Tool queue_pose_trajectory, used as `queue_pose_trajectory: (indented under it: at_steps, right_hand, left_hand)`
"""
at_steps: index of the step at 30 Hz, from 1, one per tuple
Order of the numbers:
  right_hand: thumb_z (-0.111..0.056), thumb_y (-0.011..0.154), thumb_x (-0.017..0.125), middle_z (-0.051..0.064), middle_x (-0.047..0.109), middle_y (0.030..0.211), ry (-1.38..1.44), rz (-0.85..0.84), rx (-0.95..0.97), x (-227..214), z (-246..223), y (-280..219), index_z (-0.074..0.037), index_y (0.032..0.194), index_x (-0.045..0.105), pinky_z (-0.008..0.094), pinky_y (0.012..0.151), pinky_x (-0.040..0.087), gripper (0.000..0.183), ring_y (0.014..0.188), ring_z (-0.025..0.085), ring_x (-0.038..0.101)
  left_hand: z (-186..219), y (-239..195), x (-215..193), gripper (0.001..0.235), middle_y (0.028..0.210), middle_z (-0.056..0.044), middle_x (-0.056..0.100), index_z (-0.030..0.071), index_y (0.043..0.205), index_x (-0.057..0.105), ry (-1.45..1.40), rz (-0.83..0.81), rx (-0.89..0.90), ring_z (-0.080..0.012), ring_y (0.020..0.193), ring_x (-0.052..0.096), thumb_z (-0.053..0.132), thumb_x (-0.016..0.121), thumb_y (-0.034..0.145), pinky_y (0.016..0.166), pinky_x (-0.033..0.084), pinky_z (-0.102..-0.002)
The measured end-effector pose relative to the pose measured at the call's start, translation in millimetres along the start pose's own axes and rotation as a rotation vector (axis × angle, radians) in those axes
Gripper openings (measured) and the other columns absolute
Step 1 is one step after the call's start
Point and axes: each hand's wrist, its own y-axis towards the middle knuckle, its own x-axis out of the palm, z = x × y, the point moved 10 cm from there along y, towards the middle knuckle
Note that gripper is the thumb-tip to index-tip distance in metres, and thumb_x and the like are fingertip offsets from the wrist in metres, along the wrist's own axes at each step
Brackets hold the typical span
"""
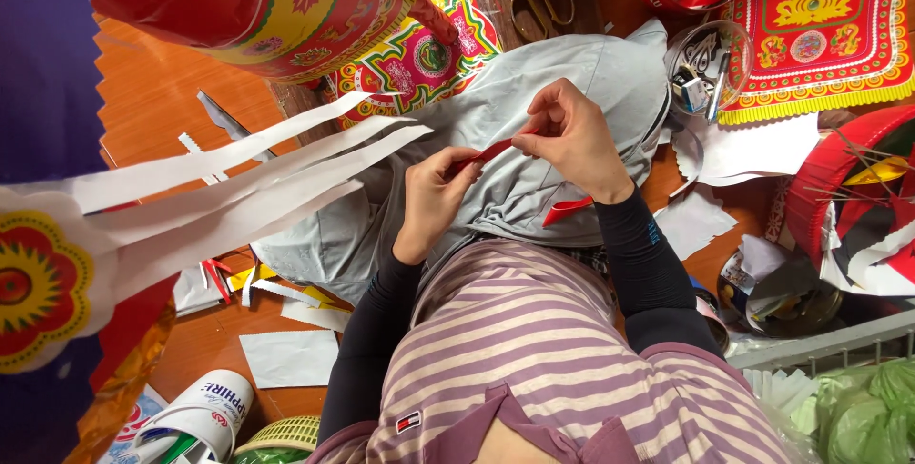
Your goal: Decorating paper animal figures with colorful paper and elements.
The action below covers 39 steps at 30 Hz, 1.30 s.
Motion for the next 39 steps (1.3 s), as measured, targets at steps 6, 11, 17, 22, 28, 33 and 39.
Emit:
queue_pose_trajectory:
  at_steps: [6, 11, 17, 22, 28, 33, 39]
  right_hand:
    - [0.0, 0.088, 0.08, 0.005, 0.069, 0.083, -0.049, -0.007, 0.048, -0.9, 5.8, 0.5, -0.003, 0.104, 0.053, 0.024, 0.063, 0.057, 0.031, 0.072, 0.008, 0.067]
    - [-0.002, 0.089, 0.078, 0.005, 0.066, 0.081, -0.071, -0.021, 0.113, -10.0, 20.1, 3.1, -0.002, 0.096, 0.054, 0.026, 0.059, 0.058, 0.025, 0.068, 0.009, 0.068]
    - [-0.013, 0.108, 0.063, 0.008, 0.075, 0.091, 0.125, 0.128, -0.06, -43.6, 5.9, 4.4, -0.002, 0.108, 0.061, 0.027, 0.069, 0.06, 0.012, 0.076, 0.013, 0.073]
    - [-0.015, 0.099, 0.068, 0.001, 0.069, 0.082, 0.102, -0.148, 0.107, 7.9, 29.5, -0.2, -0.001, 0.111, 0.07, 0.024, 0.06, 0.052, 0.018, 0.07, 0.006, 0.062]
    - [-0.017, 0.102, 0.07, -0.001, 0.065, 0.076, 0.169, 0.056, 0.039, -1.2, 47.9, 0.9, 0.0, 0.096, 0.07, 0.021, 0.055, 0.042, 0.018, 0.062, 0.003, 0.054]
    - [-0.017, 0.106, 0.064, -0.001, 0.066, 0.076, 0.169, 0.167, 0.031, -4.7, 30.3, -0.6, -0.001, 0.1, 0.072, 0.02, 0.054, 0.039, 0.019, 0.063, 0.002, 0.054]
    - [-0.019, 0.1, 0.067, -0.002, 0.068, 0.081, 0.114, -0.019, 0.021, 26.8, 56.2, 1.7, -0.004, 0.109, 0.073, 0.018, 0.059, 0.045, 0.019, 0.068, 0.001, 0.058]
  left_hand:
    - [8.5, -4.9, 0.2, 0.015, 0.088, -0.008, 0.078, 0.0, 0.11, 0.073, 0.078, -0.008, 0.078, -0.0086, 0.08, 0.075, 0.005, 0.069, 0.097, 0.069, 0.056, -0.022]
    - [5.7, -6.6, 3.1, 0.015, 0.086, -0.008, 0.076, 0.0, 0.109, 0.074, 0.185, -0.019, 0.089, -0.0086, 0.071, 0.07, 0.004, 0.072, 0.095, 0.063, 0.053, -0.023]
    - [-49.6, 0.2, 5.2, 0.017, 0.087, -0.007, 0.077, -0.005, 0.11, 0.073, -0.233, -0.037, -0.131, -0.0089, 0.076, 0.071, 0.007, 0.071, 0.098, 0.069, 0.057, -0.023]
    - [-55.1, -0.6, 21.8, 0.02, 0.09, -0.008, 0.076, -0.008, 0.111, 0.071, -0.42, -0.078, -0.224, -0.0122, 0.079, 0.073, 0.009, 0.07, 0.099, 0.073, 0.06, -0.026]
    - [-41.7, -0.6, 22.0, 0.021, 0.093, -0.008, 0.077, -0.006, 0.113, 0.07, -0.33, -0.018, -0.136, -0.0113, 0.081, 0.073, 0.009, 0.07, 0.099, 0.073, 0.06, -0.025]
    - [-26.6, 1.0, 22.1, 0.019, 0.089, -0.007, 0.077, -0.006, 0.11, 0.071, -0.169, 0.036, -0.111, -0.0114, 0.08, 0.075, 0.009, 0.071, 0.098, 0.071, 0.06, -0.024]
    - [-51.7, 4.9, 31.7, 0.018, 0.097, -0.008, 0.075, -0.006, 0.112, 0.068, -0.453, 0.048, -0.106, -0.0118, 0.084, 0.074, 0.007, 0.067, 0.101, 0.076, 0.061, -0.026]
